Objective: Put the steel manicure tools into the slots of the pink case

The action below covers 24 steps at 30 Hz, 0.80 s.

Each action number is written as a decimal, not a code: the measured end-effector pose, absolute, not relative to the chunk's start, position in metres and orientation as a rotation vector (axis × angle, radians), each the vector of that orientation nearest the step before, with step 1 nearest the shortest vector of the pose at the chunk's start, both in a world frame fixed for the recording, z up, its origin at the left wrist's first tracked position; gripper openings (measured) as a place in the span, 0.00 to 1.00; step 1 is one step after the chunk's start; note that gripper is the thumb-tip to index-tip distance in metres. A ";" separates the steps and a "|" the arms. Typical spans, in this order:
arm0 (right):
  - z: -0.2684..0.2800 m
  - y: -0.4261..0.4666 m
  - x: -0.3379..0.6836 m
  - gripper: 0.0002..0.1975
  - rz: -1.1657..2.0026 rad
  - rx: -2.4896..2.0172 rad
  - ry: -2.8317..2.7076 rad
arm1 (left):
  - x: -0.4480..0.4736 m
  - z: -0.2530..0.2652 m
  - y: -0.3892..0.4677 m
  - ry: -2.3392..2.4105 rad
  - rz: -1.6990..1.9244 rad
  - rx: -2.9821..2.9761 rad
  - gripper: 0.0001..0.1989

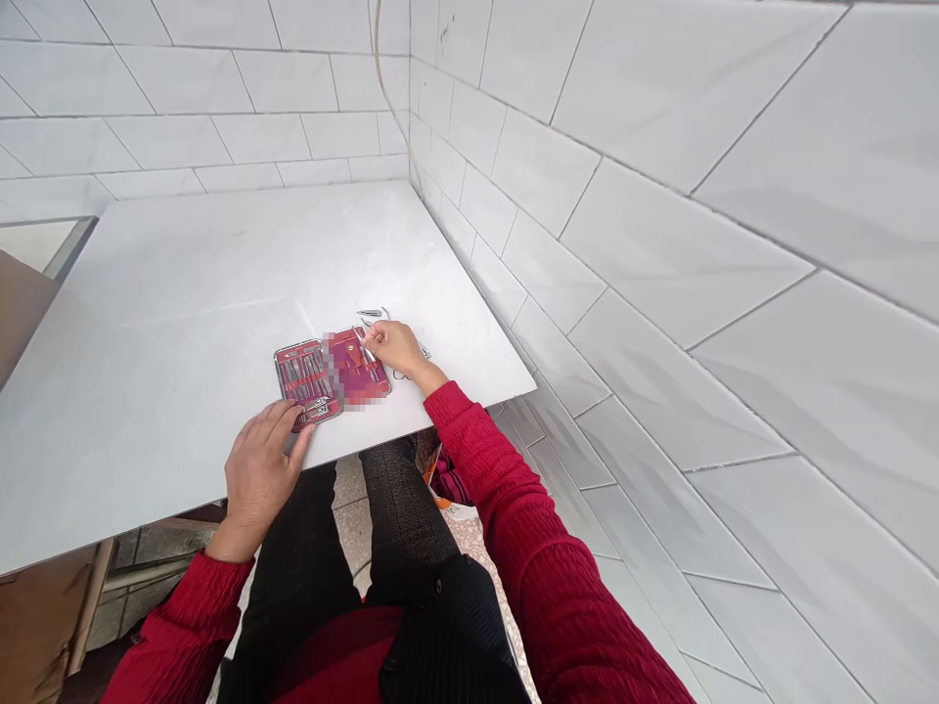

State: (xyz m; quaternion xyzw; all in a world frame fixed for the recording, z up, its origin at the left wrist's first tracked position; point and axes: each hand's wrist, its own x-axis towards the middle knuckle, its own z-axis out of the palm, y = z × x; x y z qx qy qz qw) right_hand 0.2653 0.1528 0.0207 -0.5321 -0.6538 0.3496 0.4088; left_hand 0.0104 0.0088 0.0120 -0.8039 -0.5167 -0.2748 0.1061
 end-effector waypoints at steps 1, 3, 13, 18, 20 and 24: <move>0.022 0.151 0.264 0.08 0.845 -1.369 -1.664 | 0.010 0.012 0.009 -1.521 -0.812 -2.366 0.18; 0.026 0.150 0.263 0.09 0.760 -1.425 -1.698 | 0.010 0.011 0.009 -1.519 -0.814 -2.368 0.19; 0.043 0.164 0.249 0.07 0.505 -1.402 -2.001 | 0.011 0.012 0.010 -1.501 -0.800 -2.361 0.18; 0.042 0.167 0.250 0.05 0.736 -1.423 -1.826 | 0.011 0.013 0.009 -1.497 -0.814 -2.372 0.18; 0.039 0.170 0.252 0.05 0.902 -1.416 -1.665 | 0.011 0.012 0.009 -1.513 -0.820 -2.379 0.18; 0.035 0.174 0.258 0.05 1.166 -1.320 -1.410 | 0.011 0.012 0.009 -1.543 -0.824 -2.388 0.19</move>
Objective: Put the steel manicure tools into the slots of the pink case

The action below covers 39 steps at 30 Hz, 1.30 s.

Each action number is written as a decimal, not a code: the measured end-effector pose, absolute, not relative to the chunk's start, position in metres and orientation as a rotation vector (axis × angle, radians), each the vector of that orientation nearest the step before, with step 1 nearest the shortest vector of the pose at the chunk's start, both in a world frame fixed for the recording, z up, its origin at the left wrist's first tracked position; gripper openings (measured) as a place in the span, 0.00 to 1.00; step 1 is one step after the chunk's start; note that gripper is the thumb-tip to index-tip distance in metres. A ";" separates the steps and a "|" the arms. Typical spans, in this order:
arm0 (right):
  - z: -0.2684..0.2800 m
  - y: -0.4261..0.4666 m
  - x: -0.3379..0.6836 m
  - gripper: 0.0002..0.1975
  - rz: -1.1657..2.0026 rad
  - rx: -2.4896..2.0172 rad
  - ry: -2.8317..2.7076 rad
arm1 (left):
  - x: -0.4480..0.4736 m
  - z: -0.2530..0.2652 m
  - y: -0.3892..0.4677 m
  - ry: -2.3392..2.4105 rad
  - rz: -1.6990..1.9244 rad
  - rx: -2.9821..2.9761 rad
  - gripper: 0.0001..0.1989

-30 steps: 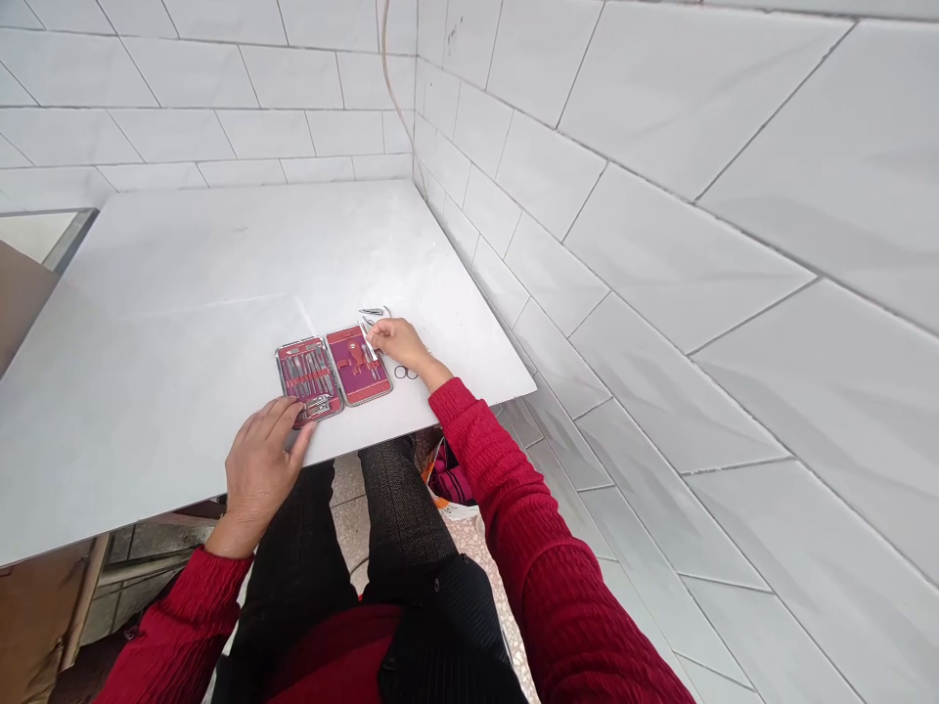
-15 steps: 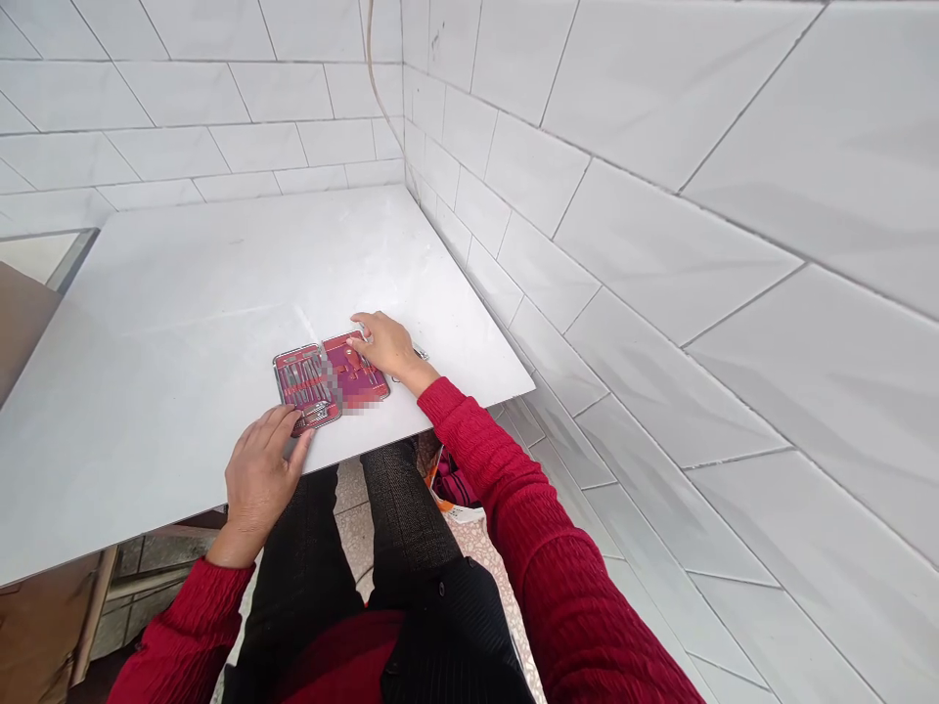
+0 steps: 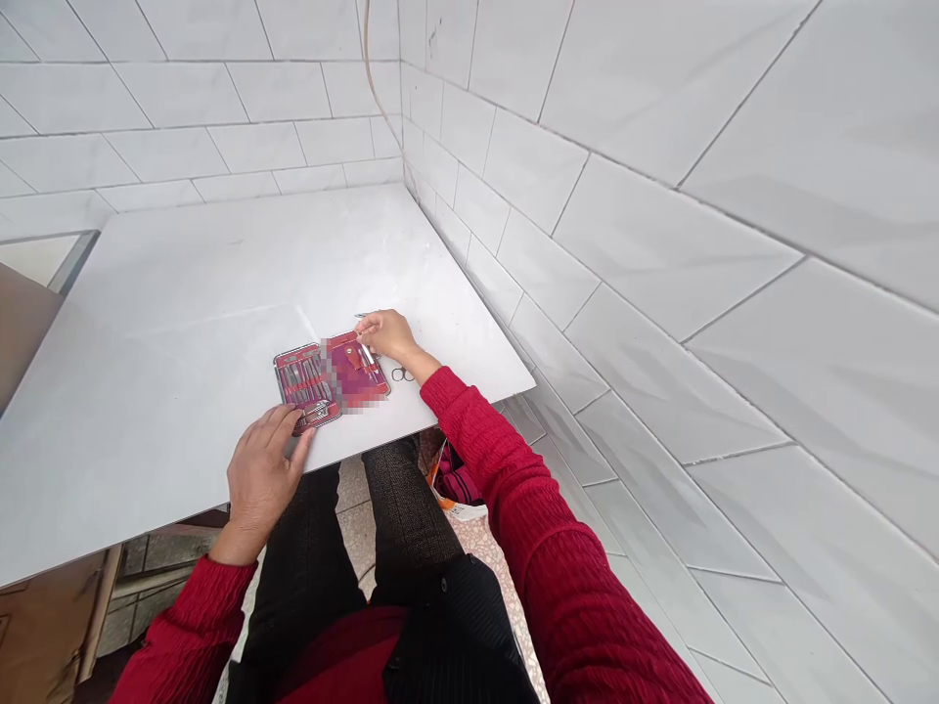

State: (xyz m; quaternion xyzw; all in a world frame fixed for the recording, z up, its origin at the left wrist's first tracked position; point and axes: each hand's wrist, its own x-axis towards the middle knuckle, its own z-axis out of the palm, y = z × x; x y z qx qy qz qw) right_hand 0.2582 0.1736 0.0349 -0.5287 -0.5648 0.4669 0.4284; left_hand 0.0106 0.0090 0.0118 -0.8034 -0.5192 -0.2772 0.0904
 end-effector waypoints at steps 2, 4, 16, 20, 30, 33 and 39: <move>0.035 0.174 0.260 0.06 1.201 -1.300 -1.375 | 0.010 0.012 0.009 -1.541 -0.825 -2.390 0.19; 0.036 0.175 0.262 0.05 1.196 -1.318 -1.391 | 0.010 0.012 0.009 -1.539 -0.827 -2.392 0.19; 0.039 0.184 0.259 0.04 1.067 -1.513 -1.586 | 0.010 0.012 0.009 -1.563 -0.842 -2.411 0.19; 0.036 0.179 0.261 0.05 1.025 -1.496 -1.604 | 0.011 0.013 0.008 -1.569 -0.832 -2.410 0.19; 0.022 0.169 0.262 0.09 1.038 -1.395 -1.573 | 0.010 0.011 0.008 -1.534 -0.816 -2.385 0.19; 0.018 0.167 0.262 0.09 0.998 -1.372 -1.558 | 0.010 0.011 0.009 -1.547 -0.823 -2.389 0.19; 0.017 0.161 0.261 0.09 0.912 -1.377 -1.536 | 0.010 0.012 0.009 -1.556 -0.833 -2.405 0.19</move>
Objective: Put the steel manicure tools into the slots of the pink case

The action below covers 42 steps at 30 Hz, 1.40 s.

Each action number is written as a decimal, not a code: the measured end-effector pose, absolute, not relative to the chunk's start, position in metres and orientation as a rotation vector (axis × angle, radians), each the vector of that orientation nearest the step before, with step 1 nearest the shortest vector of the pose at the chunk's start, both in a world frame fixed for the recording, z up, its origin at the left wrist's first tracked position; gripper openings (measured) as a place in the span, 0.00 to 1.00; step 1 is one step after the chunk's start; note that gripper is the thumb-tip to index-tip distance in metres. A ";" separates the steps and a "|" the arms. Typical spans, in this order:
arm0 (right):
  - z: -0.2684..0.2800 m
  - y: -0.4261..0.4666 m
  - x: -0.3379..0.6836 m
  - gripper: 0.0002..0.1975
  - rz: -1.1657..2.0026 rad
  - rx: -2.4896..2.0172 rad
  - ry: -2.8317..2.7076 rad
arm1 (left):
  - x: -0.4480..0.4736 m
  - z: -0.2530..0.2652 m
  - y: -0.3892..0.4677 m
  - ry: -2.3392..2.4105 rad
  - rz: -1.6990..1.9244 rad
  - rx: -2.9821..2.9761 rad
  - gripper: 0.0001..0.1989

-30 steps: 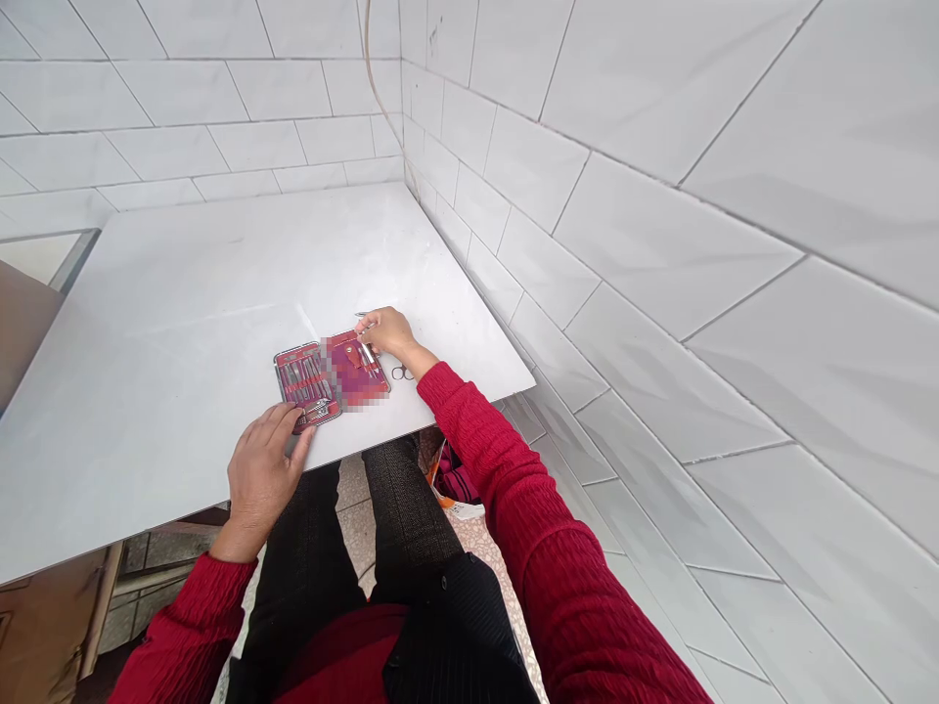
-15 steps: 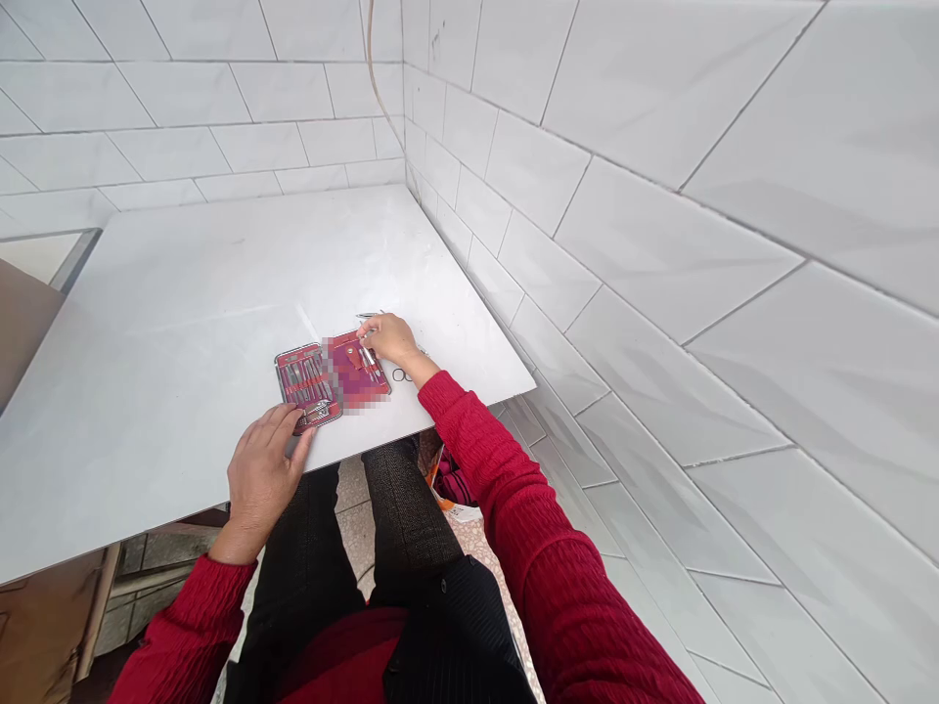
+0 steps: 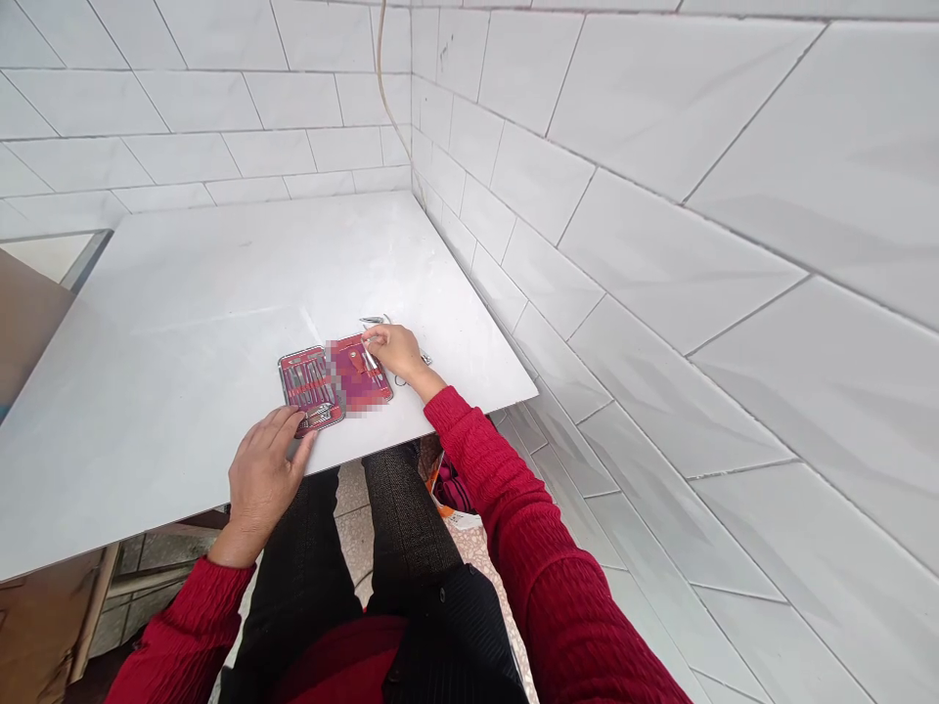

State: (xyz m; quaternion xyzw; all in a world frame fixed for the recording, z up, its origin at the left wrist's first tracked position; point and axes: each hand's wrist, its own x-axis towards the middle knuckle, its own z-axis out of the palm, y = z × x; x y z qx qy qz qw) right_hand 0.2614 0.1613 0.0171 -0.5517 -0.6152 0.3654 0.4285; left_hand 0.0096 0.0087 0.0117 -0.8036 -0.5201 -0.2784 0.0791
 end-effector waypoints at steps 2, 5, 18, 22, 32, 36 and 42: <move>0.016 0.157 0.263 0.10 0.872 -1.375 -1.502 | 0.010 0.012 0.009 -1.554 -0.834 -2.396 0.19; 0.017 0.149 0.266 0.08 0.807 -1.405 -1.472 | 0.010 0.011 0.009 -1.557 -0.829 -2.399 0.19; 0.041 0.155 0.251 0.10 0.543 -1.519 -1.829 | 0.010 0.011 0.009 -1.563 -0.844 -2.405 0.19; 0.034 0.154 0.252 0.10 0.585 -1.554 -1.776 | 0.010 0.011 0.009 -1.571 -0.846 -2.405 0.19; 0.035 0.145 0.253 0.11 0.615 -1.574 -1.747 | 0.010 0.012 0.008 -1.571 -0.854 -2.399 0.19; 0.031 0.145 0.255 0.11 0.592 -1.528 -1.732 | 0.009 0.011 0.009 -1.558 -0.846 -2.398 0.20; 0.011 0.152 0.258 0.13 0.504 -1.387 -1.614 | 0.010 0.012 0.009 -1.542 -0.821 -2.391 0.19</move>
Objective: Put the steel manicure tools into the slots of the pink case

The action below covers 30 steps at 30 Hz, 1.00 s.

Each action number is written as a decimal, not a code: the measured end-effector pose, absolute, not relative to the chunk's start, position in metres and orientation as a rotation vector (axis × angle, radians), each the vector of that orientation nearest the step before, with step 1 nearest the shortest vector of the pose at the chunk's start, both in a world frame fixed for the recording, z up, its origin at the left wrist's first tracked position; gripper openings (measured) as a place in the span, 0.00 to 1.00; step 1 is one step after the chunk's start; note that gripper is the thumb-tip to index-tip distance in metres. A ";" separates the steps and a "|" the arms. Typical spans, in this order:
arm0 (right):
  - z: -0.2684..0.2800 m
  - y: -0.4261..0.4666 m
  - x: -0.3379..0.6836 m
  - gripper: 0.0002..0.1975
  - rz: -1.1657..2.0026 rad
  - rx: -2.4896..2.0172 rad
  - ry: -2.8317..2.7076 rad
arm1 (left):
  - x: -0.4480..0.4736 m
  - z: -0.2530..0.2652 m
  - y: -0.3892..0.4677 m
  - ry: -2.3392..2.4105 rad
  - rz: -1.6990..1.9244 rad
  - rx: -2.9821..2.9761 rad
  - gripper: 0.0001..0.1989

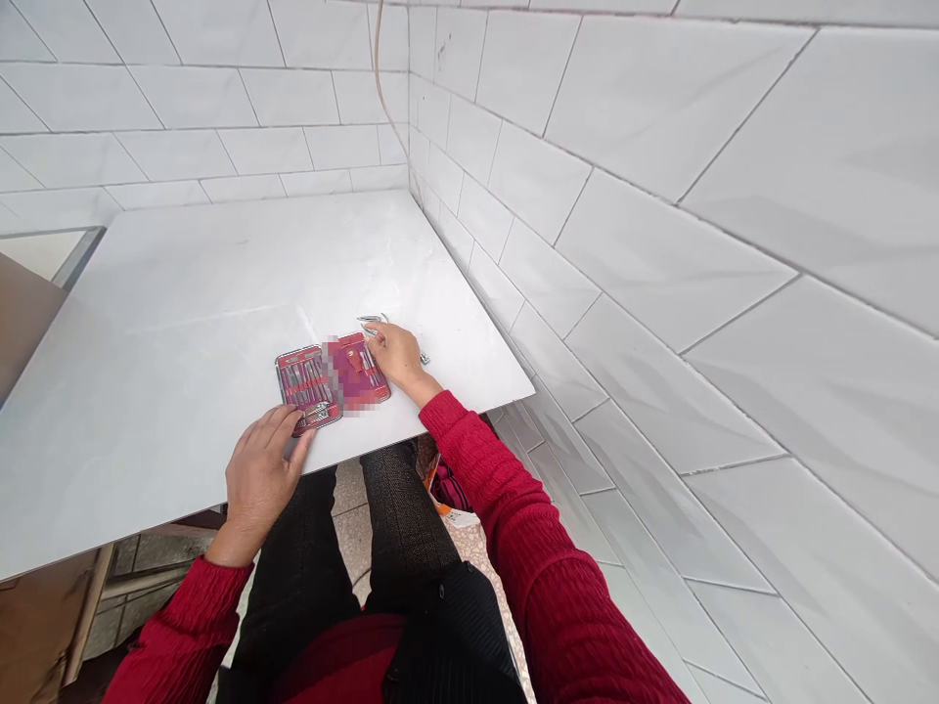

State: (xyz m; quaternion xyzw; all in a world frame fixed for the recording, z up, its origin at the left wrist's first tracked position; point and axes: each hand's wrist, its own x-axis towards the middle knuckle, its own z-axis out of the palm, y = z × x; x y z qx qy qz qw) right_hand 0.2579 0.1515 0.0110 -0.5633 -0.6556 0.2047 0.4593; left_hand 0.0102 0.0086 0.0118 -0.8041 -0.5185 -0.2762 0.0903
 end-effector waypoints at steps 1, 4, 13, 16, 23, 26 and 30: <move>0.007 0.152 0.258 0.13 0.493 -1.351 -1.588 | 0.010 0.012 0.009 -1.538 -0.818 -2.387 0.19; 0.001 0.151 0.259 0.12 0.472 -1.302 -1.489 | 0.010 0.012 0.009 -1.532 -0.805 -2.380 0.19; 0.018 0.141 0.273 0.11 0.382 -1.421 -1.251 | 0.009 0.011 0.009 -1.495 -0.834 -2.360 0.17; 0.020 0.141 0.274 0.12 0.398 -1.460 -1.251 | 0.009 0.011 0.009 -1.492 -0.836 -2.360 0.17; 0.022 0.137 0.272 0.13 0.375 -1.649 -1.396 | 0.008 0.009 0.010 -1.502 -0.830 -2.370 0.17; 0.030 0.138 0.272 0.12 0.352 -1.770 -1.495 | 0.008 0.009 0.010 -1.492 -0.828 -2.366 0.17; 0.051 0.154 0.273 0.13 0.319 -1.923 -1.662 | 0.009 0.010 0.009 -1.491 -0.809 -2.372 0.17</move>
